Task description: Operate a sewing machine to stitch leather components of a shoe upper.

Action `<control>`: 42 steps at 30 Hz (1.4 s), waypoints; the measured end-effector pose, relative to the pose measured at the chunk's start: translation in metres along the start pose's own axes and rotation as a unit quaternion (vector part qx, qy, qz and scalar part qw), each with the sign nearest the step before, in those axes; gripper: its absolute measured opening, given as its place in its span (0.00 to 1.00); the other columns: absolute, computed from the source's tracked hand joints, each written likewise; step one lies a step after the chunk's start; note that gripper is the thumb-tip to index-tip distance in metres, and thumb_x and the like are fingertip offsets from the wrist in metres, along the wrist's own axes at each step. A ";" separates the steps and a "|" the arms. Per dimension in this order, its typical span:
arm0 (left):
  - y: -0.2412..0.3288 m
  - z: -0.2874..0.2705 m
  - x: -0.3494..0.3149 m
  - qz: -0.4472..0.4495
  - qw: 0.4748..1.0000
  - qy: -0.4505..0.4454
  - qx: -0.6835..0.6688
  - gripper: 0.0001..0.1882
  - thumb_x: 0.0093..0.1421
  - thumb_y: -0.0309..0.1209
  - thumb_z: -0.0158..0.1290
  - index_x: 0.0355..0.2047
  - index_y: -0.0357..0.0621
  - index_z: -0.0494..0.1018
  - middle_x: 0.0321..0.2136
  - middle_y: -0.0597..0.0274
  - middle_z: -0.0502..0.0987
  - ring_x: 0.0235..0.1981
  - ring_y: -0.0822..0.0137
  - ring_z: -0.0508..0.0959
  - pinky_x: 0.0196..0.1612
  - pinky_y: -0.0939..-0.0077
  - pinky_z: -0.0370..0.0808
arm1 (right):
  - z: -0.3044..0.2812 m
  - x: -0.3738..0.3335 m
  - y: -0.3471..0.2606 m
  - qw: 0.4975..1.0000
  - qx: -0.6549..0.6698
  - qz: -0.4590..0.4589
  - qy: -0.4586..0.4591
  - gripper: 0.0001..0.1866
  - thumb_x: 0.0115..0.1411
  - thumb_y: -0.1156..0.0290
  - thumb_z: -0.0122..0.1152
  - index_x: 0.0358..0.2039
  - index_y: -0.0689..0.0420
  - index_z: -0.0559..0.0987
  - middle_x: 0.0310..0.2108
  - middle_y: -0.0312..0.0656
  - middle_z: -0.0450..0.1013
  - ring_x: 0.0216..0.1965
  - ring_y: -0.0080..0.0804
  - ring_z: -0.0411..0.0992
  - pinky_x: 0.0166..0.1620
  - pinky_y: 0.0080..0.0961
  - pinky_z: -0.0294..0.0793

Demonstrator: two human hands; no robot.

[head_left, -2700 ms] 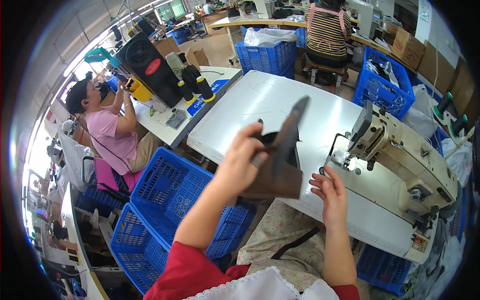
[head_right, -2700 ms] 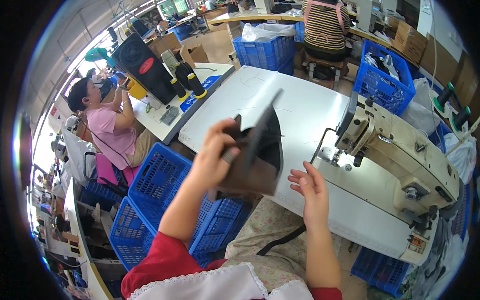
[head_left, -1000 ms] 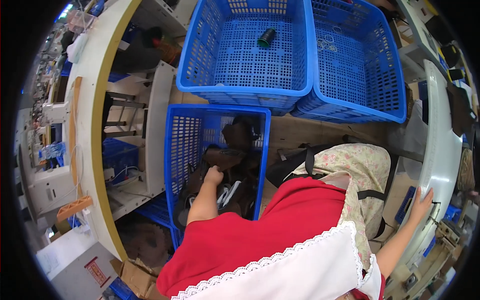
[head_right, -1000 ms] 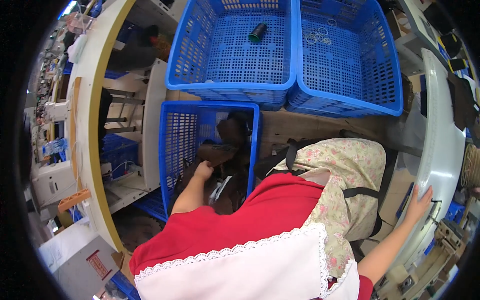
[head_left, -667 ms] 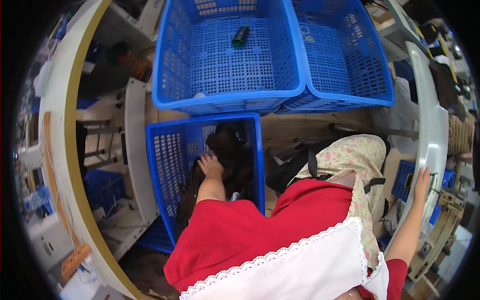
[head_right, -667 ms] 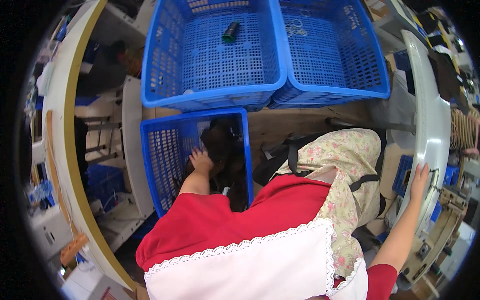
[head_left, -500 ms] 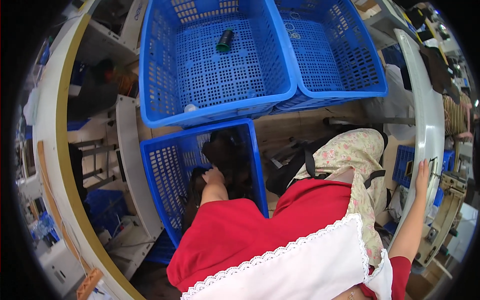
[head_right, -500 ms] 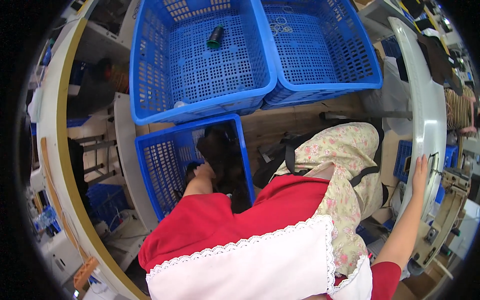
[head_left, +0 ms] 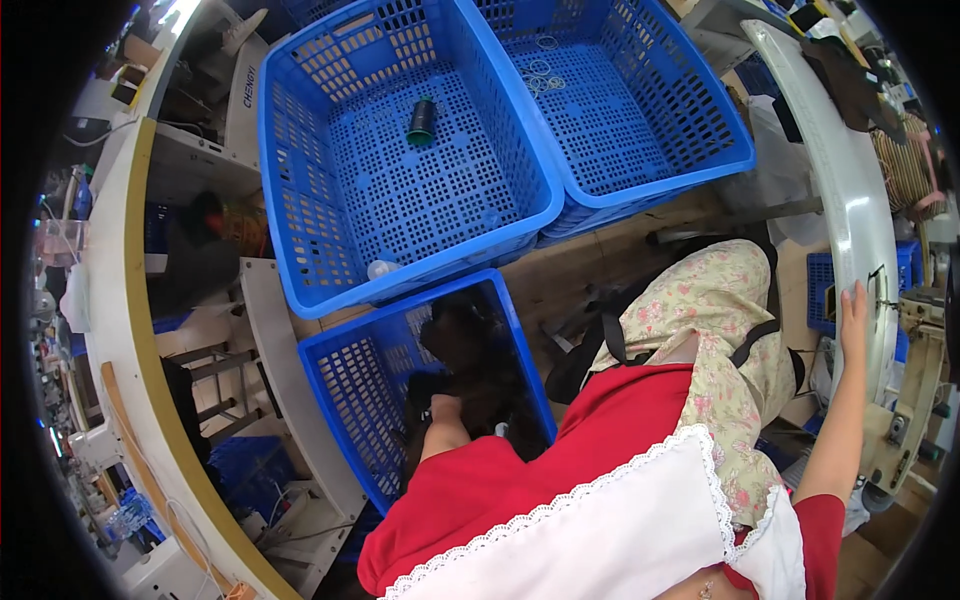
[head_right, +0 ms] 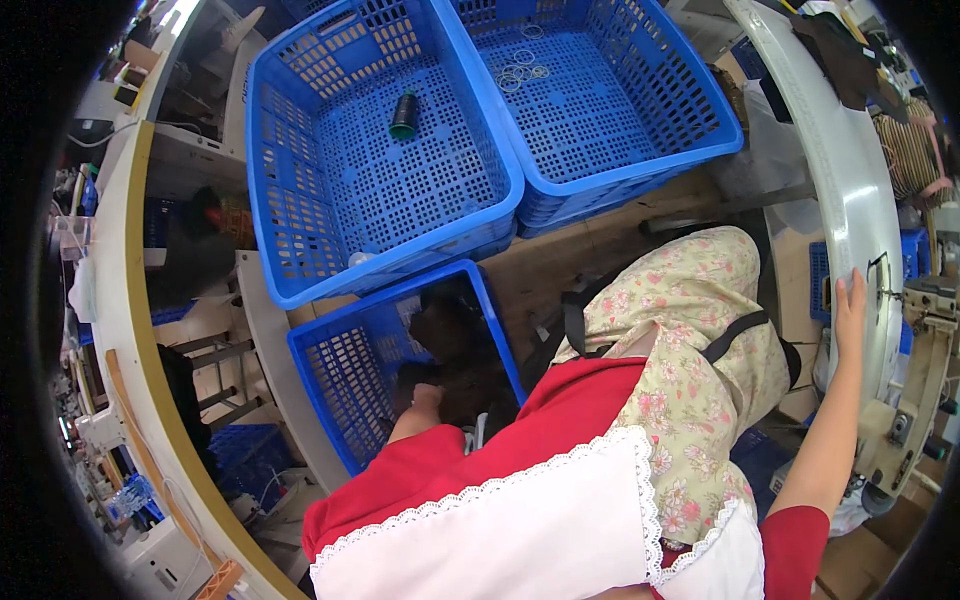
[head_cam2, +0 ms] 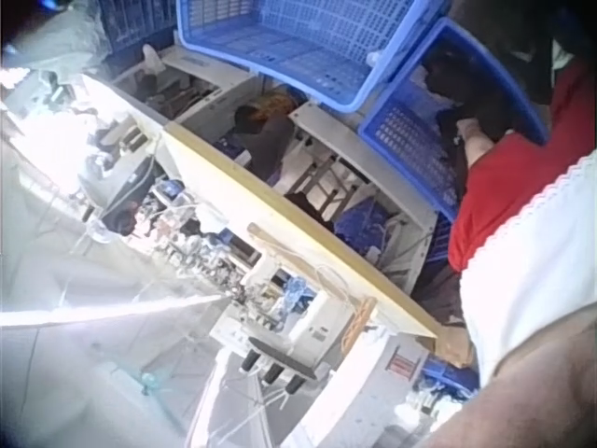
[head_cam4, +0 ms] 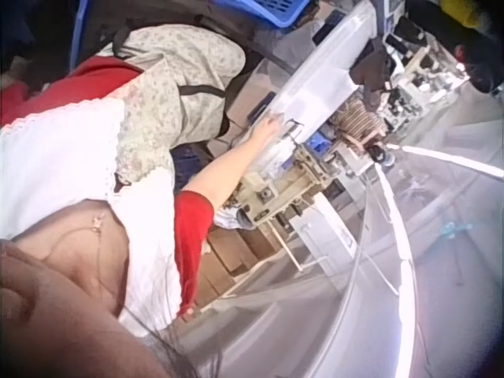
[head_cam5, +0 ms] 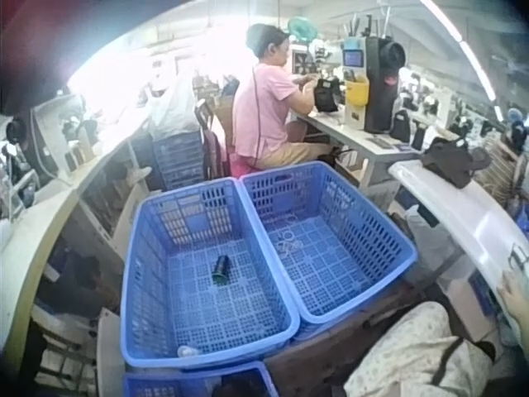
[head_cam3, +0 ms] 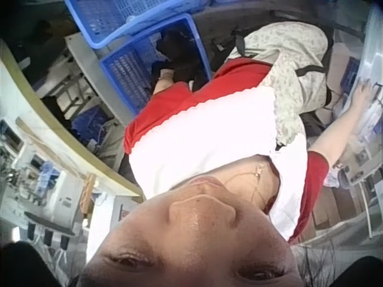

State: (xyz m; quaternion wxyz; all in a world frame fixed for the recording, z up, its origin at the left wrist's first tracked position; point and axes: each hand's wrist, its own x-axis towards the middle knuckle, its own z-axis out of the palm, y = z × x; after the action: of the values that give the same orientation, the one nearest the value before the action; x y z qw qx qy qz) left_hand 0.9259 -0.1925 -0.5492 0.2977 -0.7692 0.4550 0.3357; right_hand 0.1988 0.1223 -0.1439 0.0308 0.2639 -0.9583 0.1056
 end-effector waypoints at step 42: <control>0.448 -0.254 -0.590 0.615 0.585 -0.438 -0.294 0.11 0.64 0.31 0.51 0.42 0.36 0.74 0.37 0.55 0.79 0.36 0.64 0.80 0.42 0.68 0.78 | -0.080 -0.046 -0.183 0.784 0.594 -0.146 0.104 0.36 0.59 0.59 0.63 0.61 0.63 0.61 0.58 0.44 0.64 0.60 0.33 0.60 0.62 0.31 0.58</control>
State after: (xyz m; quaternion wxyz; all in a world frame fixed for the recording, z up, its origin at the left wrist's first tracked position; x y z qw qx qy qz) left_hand 0.3726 -0.2750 -0.0013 -0.0590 -0.1106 0.5104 0.8508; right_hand 0.3325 0.0099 -0.0369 -0.0174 0.3542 -0.6470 0.6750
